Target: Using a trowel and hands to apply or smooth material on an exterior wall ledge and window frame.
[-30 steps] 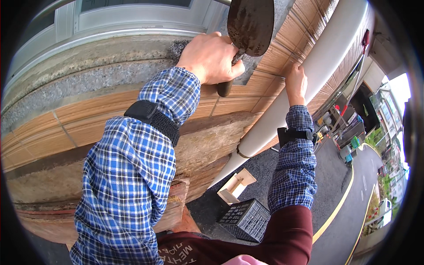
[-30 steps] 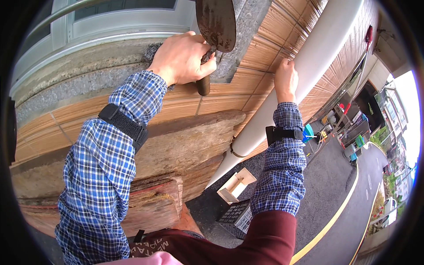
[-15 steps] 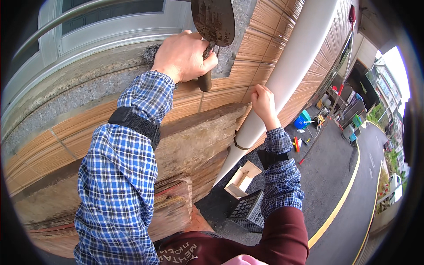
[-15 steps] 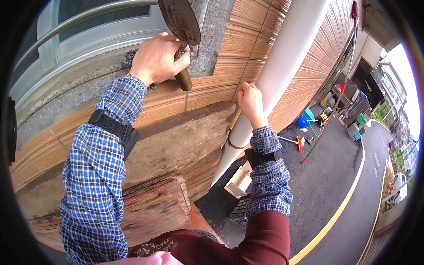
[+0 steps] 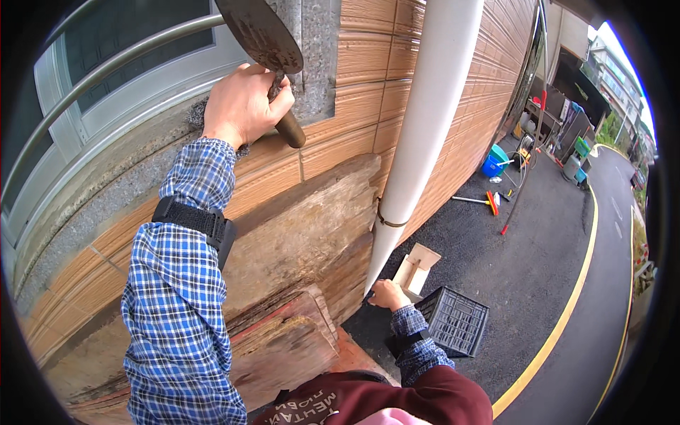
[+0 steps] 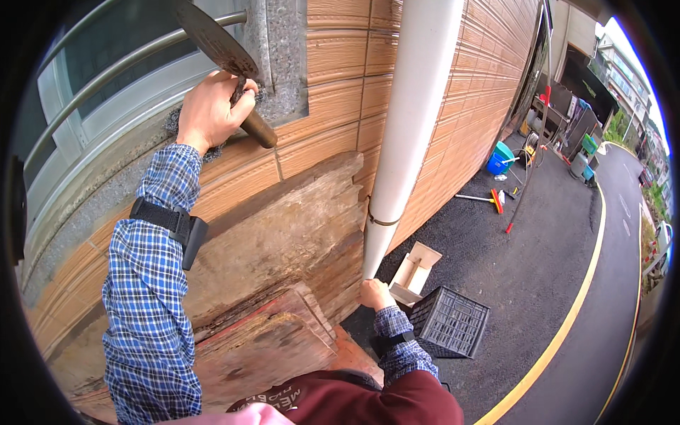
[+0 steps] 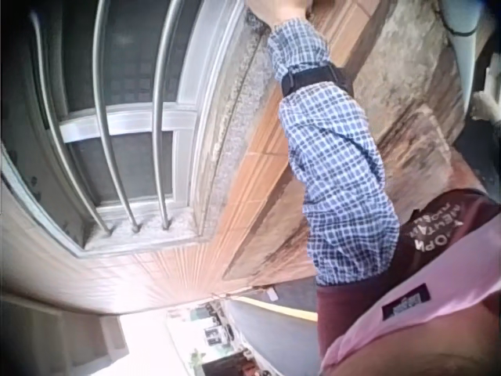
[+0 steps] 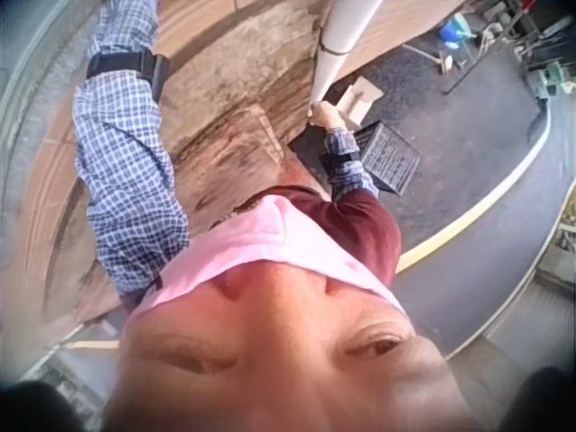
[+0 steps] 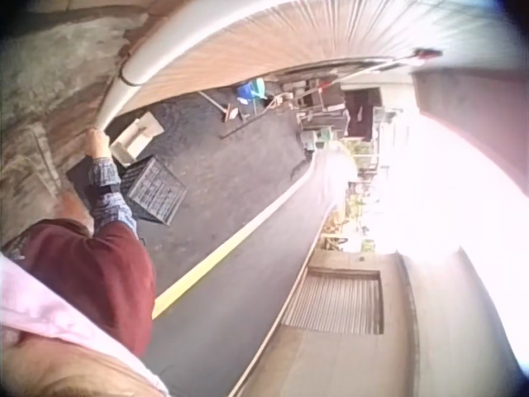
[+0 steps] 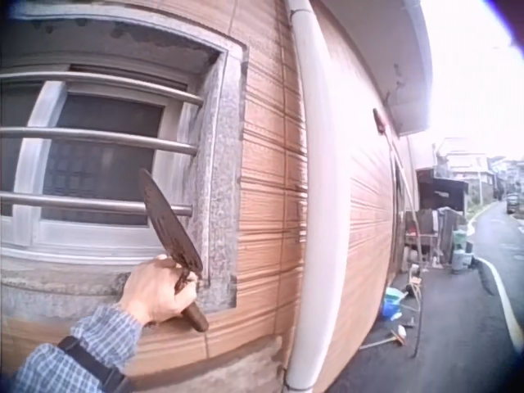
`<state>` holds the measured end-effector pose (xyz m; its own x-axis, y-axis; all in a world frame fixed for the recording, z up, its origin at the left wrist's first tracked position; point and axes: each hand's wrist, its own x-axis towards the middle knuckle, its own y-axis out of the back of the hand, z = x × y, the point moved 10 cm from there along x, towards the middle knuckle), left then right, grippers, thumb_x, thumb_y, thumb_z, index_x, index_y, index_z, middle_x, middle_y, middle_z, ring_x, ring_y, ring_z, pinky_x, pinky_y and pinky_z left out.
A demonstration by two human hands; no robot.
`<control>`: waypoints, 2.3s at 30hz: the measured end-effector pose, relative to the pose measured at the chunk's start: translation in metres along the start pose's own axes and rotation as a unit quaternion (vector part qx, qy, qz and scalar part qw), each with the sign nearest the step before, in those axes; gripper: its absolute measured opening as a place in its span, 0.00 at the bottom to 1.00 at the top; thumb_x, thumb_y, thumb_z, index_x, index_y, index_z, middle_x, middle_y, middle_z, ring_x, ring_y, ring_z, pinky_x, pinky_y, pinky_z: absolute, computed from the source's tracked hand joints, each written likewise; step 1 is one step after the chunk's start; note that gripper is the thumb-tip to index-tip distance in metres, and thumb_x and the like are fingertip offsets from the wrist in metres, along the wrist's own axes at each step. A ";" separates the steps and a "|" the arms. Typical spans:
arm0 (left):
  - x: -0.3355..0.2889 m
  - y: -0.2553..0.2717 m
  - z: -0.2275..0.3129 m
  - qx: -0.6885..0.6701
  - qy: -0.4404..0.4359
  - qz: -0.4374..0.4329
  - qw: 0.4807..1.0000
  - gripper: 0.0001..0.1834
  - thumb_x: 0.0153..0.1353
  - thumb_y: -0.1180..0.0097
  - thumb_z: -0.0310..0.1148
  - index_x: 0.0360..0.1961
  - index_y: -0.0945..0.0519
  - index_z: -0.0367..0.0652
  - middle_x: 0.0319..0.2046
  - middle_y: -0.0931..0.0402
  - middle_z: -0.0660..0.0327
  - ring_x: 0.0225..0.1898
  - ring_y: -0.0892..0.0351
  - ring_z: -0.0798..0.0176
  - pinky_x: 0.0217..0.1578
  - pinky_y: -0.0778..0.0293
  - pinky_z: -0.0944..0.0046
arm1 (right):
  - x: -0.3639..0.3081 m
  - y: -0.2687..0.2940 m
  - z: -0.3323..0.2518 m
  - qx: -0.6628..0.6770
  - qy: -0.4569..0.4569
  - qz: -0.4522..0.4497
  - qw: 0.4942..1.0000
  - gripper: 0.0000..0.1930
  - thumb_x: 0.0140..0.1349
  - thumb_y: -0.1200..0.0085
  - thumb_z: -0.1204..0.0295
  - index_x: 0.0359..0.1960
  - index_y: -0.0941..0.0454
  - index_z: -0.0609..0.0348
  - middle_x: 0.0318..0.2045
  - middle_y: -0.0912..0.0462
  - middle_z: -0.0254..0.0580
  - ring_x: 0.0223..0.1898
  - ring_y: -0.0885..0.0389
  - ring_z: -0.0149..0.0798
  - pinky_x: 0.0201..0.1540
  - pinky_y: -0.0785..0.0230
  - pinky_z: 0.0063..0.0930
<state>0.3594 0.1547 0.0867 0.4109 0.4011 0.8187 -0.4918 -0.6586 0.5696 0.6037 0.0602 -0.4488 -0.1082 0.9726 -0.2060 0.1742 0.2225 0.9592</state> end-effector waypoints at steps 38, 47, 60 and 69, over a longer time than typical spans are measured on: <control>0.002 -0.001 0.012 -0.009 -0.006 -0.043 0.999 0.16 0.55 0.52 0.45 0.32 0.16 0.51 0.34 0.17 0.62 0.41 0.22 0.53 0.40 0.24 0.53 | -0.053 0.399 -0.248 0.183 0.200 0.643 0.717 0.32 0.51 0.44 0.77 0.61 0.36 0.61 0.53 0.29 0.48 0.50 0.30 0.50 0.54 0.36 0.41; -0.001 -0.003 0.015 0.031 -0.035 -0.042 0.998 0.27 0.63 0.56 0.59 0.35 0.16 0.49 0.37 0.19 0.60 0.42 0.23 0.53 0.42 0.25 0.53 | -0.023 0.417 -0.240 0.209 0.187 0.623 0.730 0.32 0.53 0.44 0.76 0.61 0.41 0.66 0.42 0.27 0.51 0.44 0.29 0.52 0.48 0.35 0.43; 0.000 0.000 0.020 0.028 -0.031 -0.020 0.999 0.12 0.58 0.45 0.47 0.35 0.18 0.52 0.31 0.24 0.64 0.40 0.24 0.58 0.41 0.26 0.56 | -0.070 0.352 -0.153 0.692 0.191 0.383 0.581 0.25 0.72 0.57 0.67 0.67 0.45 0.63 0.28 0.27 0.36 0.19 0.29 0.25 0.17 0.35 0.19; -0.001 -0.004 0.006 0.040 0.011 -0.040 0.998 0.09 0.57 0.43 0.44 0.35 0.19 0.54 0.30 0.25 0.65 0.39 0.24 0.59 0.41 0.26 0.57 | -0.070 0.367 -0.154 0.733 0.225 0.291 0.572 0.23 0.72 0.57 0.66 0.65 0.40 0.60 0.29 0.27 0.39 0.21 0.29 0.27 0.18 0.36 0.20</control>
<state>0.3654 0.1533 0.0835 0.4280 0.4679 0.7732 -0.3954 -0.6724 0.6257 0.5244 0.0633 -0.0527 0.2023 0.8682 0.4530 0.9073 0.0079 -0.4204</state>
